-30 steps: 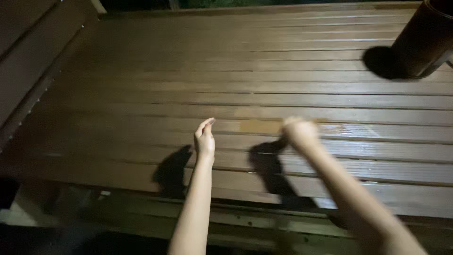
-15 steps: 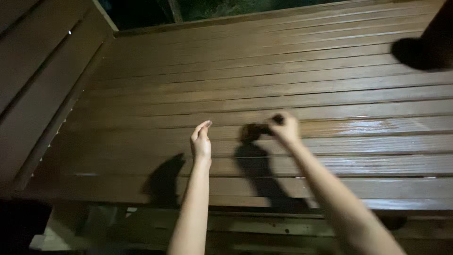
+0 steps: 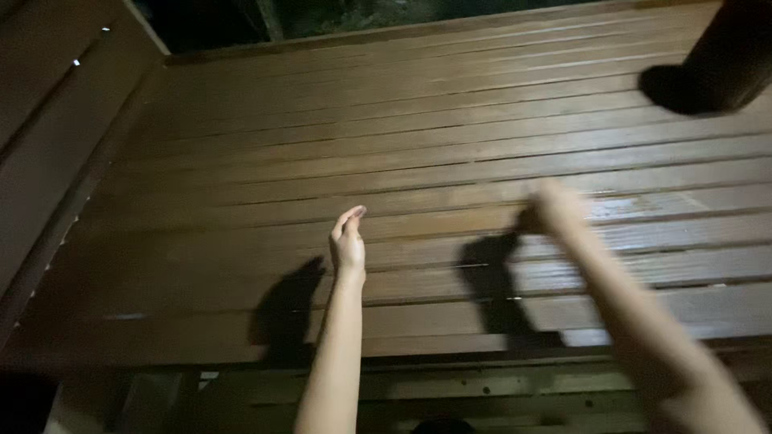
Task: The person applies wood stain to a slatted wooden table, brushing the stain across the planks with a brush held in one hand while the other hand rests near the table edge. A can of stain and its lid sit on the table as the person works across different sections of the surface.
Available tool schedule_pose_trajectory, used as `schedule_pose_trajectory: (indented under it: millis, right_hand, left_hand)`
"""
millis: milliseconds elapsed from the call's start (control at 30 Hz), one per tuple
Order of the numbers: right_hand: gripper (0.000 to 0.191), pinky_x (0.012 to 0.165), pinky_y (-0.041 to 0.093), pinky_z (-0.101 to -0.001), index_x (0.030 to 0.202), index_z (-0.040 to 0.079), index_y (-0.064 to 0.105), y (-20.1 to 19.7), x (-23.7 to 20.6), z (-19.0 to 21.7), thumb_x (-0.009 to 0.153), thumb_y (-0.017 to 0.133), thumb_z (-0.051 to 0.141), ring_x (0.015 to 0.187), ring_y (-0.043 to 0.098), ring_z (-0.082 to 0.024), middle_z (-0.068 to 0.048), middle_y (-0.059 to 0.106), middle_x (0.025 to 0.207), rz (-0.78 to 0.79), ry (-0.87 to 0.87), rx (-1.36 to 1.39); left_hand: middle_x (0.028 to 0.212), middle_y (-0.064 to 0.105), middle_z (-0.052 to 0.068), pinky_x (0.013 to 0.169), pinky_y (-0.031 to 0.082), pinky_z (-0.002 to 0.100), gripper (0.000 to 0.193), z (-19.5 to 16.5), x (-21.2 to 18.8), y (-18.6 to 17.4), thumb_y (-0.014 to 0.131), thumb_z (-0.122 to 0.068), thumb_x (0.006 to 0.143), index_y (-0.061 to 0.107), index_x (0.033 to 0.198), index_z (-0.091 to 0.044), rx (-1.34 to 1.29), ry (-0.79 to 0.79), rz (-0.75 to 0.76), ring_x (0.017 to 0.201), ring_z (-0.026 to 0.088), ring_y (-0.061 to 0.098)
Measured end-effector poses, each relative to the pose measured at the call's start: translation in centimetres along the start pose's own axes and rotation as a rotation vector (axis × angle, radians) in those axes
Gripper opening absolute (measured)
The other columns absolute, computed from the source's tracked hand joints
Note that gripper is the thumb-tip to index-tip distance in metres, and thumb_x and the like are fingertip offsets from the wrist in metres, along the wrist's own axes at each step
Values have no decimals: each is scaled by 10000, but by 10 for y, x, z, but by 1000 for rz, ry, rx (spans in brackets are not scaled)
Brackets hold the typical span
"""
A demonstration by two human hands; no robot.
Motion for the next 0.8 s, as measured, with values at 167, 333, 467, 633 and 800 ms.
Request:
schedule_pose_trajectory:
  millis: [167, 333, 467, 633, 800]
  right_hand:
    - [123, 542, 608, -442, 1098, 117, 615, -6, -64, 221, 980, 639, 139, 752, 712, -276, -141, 681, 1004, 145, -348, 222]
    - [267, 798, 591, -414, 1053, 100, 710, -19, -55, 239, 801, 787, 144, 906, 737, -301, -142, 767, 1002, -20, -244, 813]
    - [289, 835, 567, -361, 1069, 80, 765, 8, -23, 96, 832, 828, 232, 927, 734, -240, -121, 773, 1026, -117, 22, 898]
    - [275, 719, 581, -370, 1056, -14, 717, 14, -43, -161, 879, 813, 173, 788, 685, -226, -117, 728, 956, -131, 428, 1393]
    - [224, 731, 585, -433, 975, -13, 710, -37, -52, -295, 1007, 788, 194, 846, 721, -295, -177, 746, 940, -324, 392, 610]
  left_hand:
    - [1319, 690, 117, 1137, 417, 330, 367, -8, 5, -11, 470, -188, 1013, 678, 1253, -5, -34, 53, 4, 1283, 218, 615]
    - [1311, 697, 159, 1144, 434, 362, 354, -7, 12, -14, 479, -134, 999, 678, 1236, 36, -118, 71, -7, 1290, 261, 625]
    - [1337, 669, 151, 1197, 382, 348, 351, -2, 11, -1, 455, -140, 1019, 658, 1255, 24, -128, 49, 24, 1340, 239, 583]
    - [1321, 683, 151, 1194, 375, 341, 352, 6, 5, 28, 454, -126, 1003, 673, 1235, 22, -115, 39, 42, 1326, 233, 595]
    - [1310, 692, 153, 1169, 402, 346, 351, 12, -2, 52, 456, -125, 1002, 677, 1228, 26, -172, 23, 63, 1303, 236, 611]
Point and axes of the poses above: each hand's wrist, its own x-axis towards the middle knuckle, its own y-axis out of the palm, z = x × y, the point moved 4 cm from there along x, towards the middle knuckle
